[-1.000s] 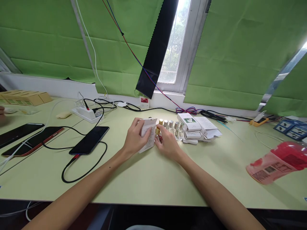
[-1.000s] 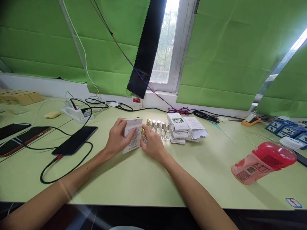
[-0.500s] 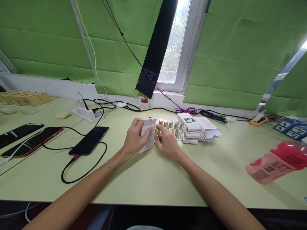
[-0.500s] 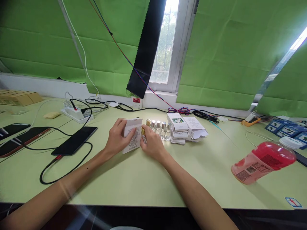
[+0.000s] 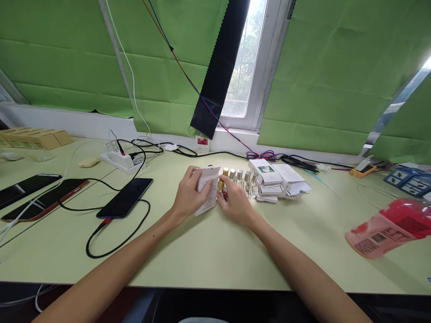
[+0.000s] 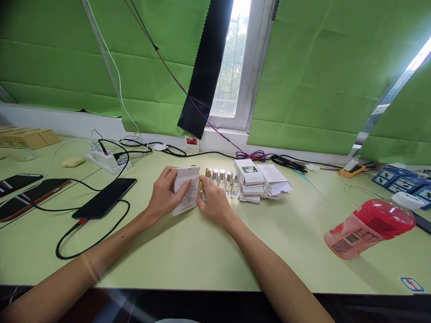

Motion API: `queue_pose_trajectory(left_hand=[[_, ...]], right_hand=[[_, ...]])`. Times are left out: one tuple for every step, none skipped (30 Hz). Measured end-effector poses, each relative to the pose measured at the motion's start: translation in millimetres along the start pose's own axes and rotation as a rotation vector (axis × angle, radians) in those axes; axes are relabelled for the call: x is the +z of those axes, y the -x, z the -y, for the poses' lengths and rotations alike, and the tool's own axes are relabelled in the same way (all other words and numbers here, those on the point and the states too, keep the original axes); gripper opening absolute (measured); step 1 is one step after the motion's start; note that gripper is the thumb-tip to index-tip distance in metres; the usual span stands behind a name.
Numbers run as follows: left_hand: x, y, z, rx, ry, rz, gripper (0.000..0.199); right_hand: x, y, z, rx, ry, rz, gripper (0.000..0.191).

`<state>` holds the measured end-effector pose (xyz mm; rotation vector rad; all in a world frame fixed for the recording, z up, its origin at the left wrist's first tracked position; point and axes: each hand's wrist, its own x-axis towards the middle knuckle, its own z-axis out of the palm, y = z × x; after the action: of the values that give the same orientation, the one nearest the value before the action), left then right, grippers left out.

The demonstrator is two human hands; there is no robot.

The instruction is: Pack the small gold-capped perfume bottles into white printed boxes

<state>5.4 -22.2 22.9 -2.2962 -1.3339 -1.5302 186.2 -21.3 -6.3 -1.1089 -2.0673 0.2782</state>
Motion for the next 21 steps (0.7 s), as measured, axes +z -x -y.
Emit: queue_pose_trajectory(left_hand=[[-0.1, -0.1, -0.1, -0.002, 0.0, 0.001, 0.008], [-0.2, -0.2, -0.2, -0.003, -0.001, 0.001, 0.008], [-0.2, -0.3, -0.3, -0.004, -0.001, 0.001, 0.008], [-0.3, -0.2, -0.3, -0.003, -0.001, 0.001, 0.008], [-0.4, -0.2, -0.4, -0.002, -0.001, 0.002, 0.007], [-0.4, -0.1, -0.4, -0.001, 0.001, 0.001, 0.007], [-0.3, 0.0, -0.5, -0.001, 0.004, 0.001, 0.007], [-0.3, 0.2, -0.6, -0.003, 0.006, 0.001, 0.007], [-0.2, 0.3, -0.6, -0.006, 0.008, 0.003, 0.007], [-0.2, 0.4, -0.6, -0.009, 0.009, 0.004, 0.008], [-0.1, 0.5, -0.5, -0.011, 0.009, 0.006, 0.008], [-0.1, 0.6, -0.5, -0.012, 0.008, 0.007, 0.008], [0.0, 0.7, -0.4, -0.011, 0.006, 0.006, 0.008], [-0.1, 0.7, -0.2, -0.008, 0.005, 0.004, 0.008], [-0.1, 0.7, -0.1, -0.005, 0.004, 0.002, 0.007], [-0.1, 0.6, 0.0, -0.002, 0.003, -0.001, 0.007], [-0.1, 0.5, 0.1, 0.0, 0.002, -0.003, 0.007], [-0.2, 0.5, 0.1, 0.0, 0.001, -0.004, 0.007], [-0.2, 0.4, 0.2, 0.0, 0.001, -0.003, 0.007], [-0.1, 0.3, 0.2, 0.0, 0.001, -0.002, 0.007], [-0.1, 0.2, 0.3, -0.001, 0.0, -0.001, 0.008]], right_hand=[[-0.1, 0.0, 0.1, 0.0, 0.001, 0.0, 0.05], [-0.1, 0.0, 0.2, 0.001, 0.001, 0.0, 0.05], [-0.1, 0.0, 0.2, 0.002, 0.002, -0.001, 0.051], [0.0, 0.0, 0.2, 0.001, 0.003, -0.002, 0.051], [0.0, 0.0, 0.1, -0.002, 0.004, -0.004, 0.051], [0.0, 0.0, 0.1, -0.004, 0.006, -0.006, 0.051], [0.0, 0.0, 0.2, -0.006, 0.007, -0.007, 0.05], [0.0, 0.1, 0.2, -0.008, 0.007, -0.007, 0.05], [0.0, 0.2, 0.3, -0.009, 0.007, -0.006, 0.05], [0.1, 0.2, 0.3, -0.01, 0.007, -0.005, 0.05], [0.1, 0.3, 0.3, -0.01, 0.007, -0.005, 0.05], [0.2, 0.3, 0.3, -0.011, 0.007, -0.005, 0.05], [0.3, 0.4, 0.2, -0.011, 0.008, -0.007, 0.05], [0.5, 0.4, 0.1, -0.011, 0.011, -0.008, 0.05], [0.6, 0.4, 0.0, -0.01, 0.013, -0.009, 0.05], [0.7, 0.4, -0.1, -0.009, 0.015, -0.009, 0.05], [0.8, 0.3, -0.3, -0.009, 0.016, -0.008, 0.05], [0.9, 0.3, -0.4, -0.009, 0.017, -0.008, 0.05], [1.0, 0.3, -0.4, -0.009, 0.017, -0.008, 0.05], [1.0, 0.3, -0.4, -0.009, 0.017, -0.007, 0.049], [1.0, 0.4, -0.4, -0.008, 0.016, -0.007, 0.049]])
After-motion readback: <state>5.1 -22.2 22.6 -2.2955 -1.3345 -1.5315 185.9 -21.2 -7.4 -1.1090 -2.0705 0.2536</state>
